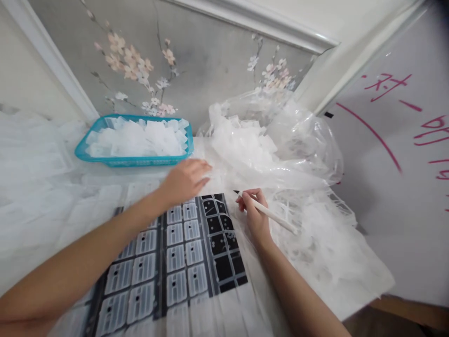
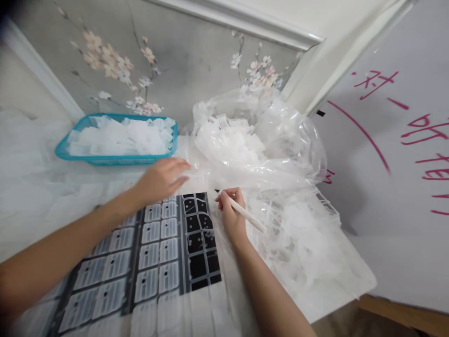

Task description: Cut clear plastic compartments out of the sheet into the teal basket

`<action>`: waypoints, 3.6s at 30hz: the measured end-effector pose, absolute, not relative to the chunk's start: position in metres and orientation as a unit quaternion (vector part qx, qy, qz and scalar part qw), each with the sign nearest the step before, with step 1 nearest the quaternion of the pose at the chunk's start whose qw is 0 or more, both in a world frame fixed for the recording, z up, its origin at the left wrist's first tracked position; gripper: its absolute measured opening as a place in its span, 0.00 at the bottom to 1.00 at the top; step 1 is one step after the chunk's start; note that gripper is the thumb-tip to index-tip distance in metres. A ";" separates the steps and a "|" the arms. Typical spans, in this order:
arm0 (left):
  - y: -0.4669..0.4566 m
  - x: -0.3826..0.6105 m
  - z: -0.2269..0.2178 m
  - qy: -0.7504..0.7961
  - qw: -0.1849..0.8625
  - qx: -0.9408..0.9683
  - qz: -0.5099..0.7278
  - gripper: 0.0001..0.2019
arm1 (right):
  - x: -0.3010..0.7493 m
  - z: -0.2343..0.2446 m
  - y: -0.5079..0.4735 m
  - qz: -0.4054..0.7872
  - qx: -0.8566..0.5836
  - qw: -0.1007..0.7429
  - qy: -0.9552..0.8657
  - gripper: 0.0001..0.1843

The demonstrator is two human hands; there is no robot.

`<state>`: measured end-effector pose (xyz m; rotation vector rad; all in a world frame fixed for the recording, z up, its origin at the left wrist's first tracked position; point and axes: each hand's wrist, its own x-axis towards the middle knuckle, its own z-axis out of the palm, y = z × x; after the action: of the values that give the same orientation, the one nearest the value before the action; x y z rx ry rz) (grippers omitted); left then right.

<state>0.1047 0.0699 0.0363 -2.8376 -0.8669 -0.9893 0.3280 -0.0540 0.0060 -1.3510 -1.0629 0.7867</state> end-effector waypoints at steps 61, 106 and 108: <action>0.054 0.141 0.021 -0.366 -0.612 -0.494 -0.497 0.13 | 0.311 0.008 -0.047 0.282 -0.679 0.373 -0.565 0.11; 0.082 0.111 0.020 -0.361 -0.087 -0.748 -0.550 0.15 | 0.311 0.012 -0.056 0.282 -0.691 0.371 -0.553 0.10; 0.085 0.109 0.021 -0.369 -0.077 -0.727 -0.574 0.15 | 0.311 0.012 -0.056 0.280 -0.692 0.366 -0.555 0.10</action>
<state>0.1090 0.0854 0.0207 -2.4024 -1.2197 -1.8985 0.3110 -0.0556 0.0122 -1.7782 -1.4276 0.7195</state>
